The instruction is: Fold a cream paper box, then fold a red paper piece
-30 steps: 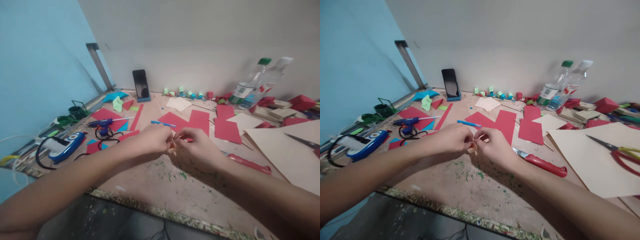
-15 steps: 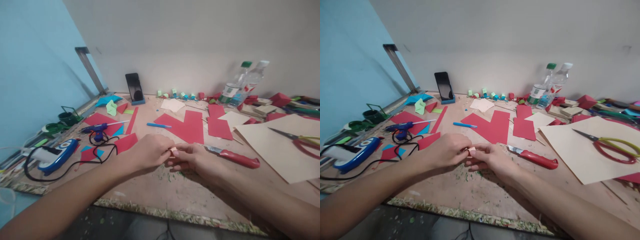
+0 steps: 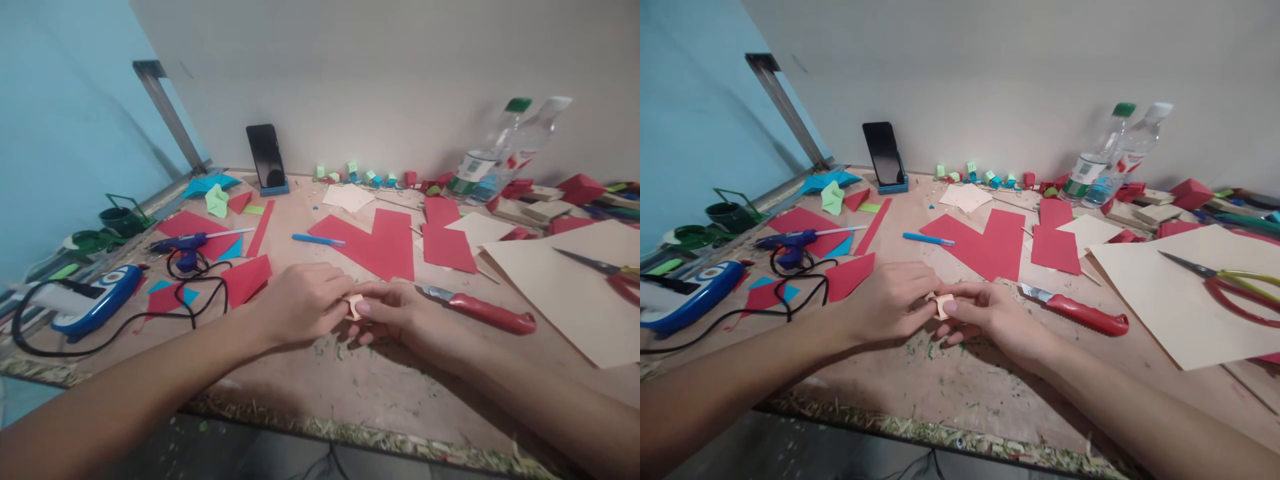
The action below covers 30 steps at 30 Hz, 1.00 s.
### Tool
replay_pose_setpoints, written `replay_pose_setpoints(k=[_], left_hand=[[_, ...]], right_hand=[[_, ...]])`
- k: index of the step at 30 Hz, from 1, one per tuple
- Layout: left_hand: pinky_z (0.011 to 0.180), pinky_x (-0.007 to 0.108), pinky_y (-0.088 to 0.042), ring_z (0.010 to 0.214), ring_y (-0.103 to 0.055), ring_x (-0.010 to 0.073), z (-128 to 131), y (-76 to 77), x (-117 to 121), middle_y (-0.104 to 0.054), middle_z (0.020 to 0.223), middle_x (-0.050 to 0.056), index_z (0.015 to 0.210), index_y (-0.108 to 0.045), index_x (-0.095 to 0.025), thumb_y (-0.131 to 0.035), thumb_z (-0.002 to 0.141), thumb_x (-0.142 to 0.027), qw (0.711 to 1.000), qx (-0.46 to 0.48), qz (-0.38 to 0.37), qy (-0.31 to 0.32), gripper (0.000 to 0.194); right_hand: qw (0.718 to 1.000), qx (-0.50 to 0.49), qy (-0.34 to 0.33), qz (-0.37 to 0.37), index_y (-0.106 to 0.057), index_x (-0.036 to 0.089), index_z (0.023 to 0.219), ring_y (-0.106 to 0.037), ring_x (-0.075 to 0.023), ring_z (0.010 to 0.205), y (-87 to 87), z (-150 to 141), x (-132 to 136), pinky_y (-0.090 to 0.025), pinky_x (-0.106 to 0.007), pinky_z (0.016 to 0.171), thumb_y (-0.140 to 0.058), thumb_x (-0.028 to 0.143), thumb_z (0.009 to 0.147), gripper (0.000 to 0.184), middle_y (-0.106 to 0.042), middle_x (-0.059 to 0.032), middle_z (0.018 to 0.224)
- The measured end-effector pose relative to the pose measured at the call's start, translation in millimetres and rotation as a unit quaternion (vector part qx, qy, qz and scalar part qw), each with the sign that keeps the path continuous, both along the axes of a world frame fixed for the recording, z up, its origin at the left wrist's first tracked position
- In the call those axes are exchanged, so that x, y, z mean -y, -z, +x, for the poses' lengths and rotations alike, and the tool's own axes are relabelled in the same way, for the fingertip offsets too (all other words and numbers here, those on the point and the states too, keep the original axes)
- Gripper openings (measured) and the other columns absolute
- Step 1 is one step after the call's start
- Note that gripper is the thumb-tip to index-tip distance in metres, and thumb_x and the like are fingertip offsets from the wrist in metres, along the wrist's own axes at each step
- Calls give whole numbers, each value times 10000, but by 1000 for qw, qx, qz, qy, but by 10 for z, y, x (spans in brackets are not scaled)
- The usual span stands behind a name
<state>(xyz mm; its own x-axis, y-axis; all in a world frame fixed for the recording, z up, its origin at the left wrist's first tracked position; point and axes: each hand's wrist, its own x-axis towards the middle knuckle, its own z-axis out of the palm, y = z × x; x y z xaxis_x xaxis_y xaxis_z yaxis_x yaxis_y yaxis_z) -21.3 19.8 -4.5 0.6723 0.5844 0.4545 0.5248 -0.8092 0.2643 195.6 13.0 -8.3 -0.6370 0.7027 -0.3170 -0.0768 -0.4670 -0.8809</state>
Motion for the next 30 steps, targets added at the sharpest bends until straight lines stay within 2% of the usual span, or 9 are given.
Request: replay_pose_setpoints(k=[3, 6, 12, 14, 17, 20, 23, 26, 30], left_hand=[[712, 296, -455, 778, -663, 175, -8, 9, -4, -741, 861, 46, 984, -706, -150, -570, 979, -145, 999, 21, -43, 18, 136], [661, 266, -436, 701, -638, 141, -26, 23, 16, -716, 785, 11, 916, -692, -164, -601, 953, -112, 996, 49, -70, 27, 111], [650, 297, -436, 705, -650, 168, -41, 60, 70, -724, 782, 31, 925, -688, -171, -553, 958, -121, 998, 45, -5, 40, 148], [680, 299, -453, 741, -668, 169, -24, 46, 83, -746, 820, 30, 1001, -708, -174, -552, 980, -134, 999, 49, -19, 15, 162], [748, 284, -490, 822, -683, 153, 2, -27, 95, -770, 950, 16, 1167, -699, -217, -577, 981, -135, 992, 77, -95, -11, 237], [665, 253, -484, 747, -637, 130, -5, -116, 100, -730, 929, 17, 1197, -658, -196, -631, 955, -192, 984, 122, -130, -29, 243], [634, 239, -472, 676, -593, 111, -38, -137, 105, -689, 824, 0, 1085, -656, -178, -644, 953, -191, 983, 171, -51, -38, 133], [667, 251, -484, 680, -634, 117, -57, -78, 116, -723, 773, -2, 1050, -689, -190, -654, 989, -227, 990, 137, 27, 2, 79], [684, 254, -504, 744, -718, 137, -35, -4, 128, -797, 865, 31, 1065, -745, -188, -594, 1052, -297, 997, 63, -24, 29, 186]], right_hand=[[1000, 4, -9, 8, -785, 131, 1113, -742, -150, 807, -4, 1, -4, -619, -268, 778, -808, 373, 903, 321, -777, -89, 926], [1000, 4, -25, 11, -792, 132, 1127, -742, -141, 813, 1, 6, -13, -618, -255, 787, -799, 365, 914, 316, -780, -88, 928], [999, -10, -53, 10, -786, 126, 1166, -765, -161, 835, 37, 60, -39, -627, -268, 790, -804, 329, 917, 322, -784, -90, 932], [999, -17, -37, -11, -782, 128, 1170, -772, -167, 829, 50, 76, -50, -629, -264, 769, -831, 304, 892, 333, -788, -89, 917], [998, -33, 3, -44, -796, 135, 1106, -769, -161, 784, 62, 91, -78, -633, -257, 730, -885, 265, 831, 317, -788, -74, 874], [996, -62, 33, -56, -806, 155, 1056, -761, -146, 750, 75, 117, -117, -642, -257, 707, -909, 258, 798, 297, -788, -59, 888], [994, -82, 50, -59, -800, 184, 1109, -754, -127, 722, 102, 160, -152, -640, -249, 704, -912, 261, 792, 346, -787, -37, 876], [994, -81, 51, -51, -785, 210, 1167, -750, -139, 715, 138, 198, -168, -660, -346, 798, -911, 285, 793, 402, -790, -29, 840], [995, -71, 51, -39, -801, 251, 1132, -775, -186, 773, 161, 207, -174, -660, -432, 844, -930, 316, 760, 400, -809, -34, 913]])
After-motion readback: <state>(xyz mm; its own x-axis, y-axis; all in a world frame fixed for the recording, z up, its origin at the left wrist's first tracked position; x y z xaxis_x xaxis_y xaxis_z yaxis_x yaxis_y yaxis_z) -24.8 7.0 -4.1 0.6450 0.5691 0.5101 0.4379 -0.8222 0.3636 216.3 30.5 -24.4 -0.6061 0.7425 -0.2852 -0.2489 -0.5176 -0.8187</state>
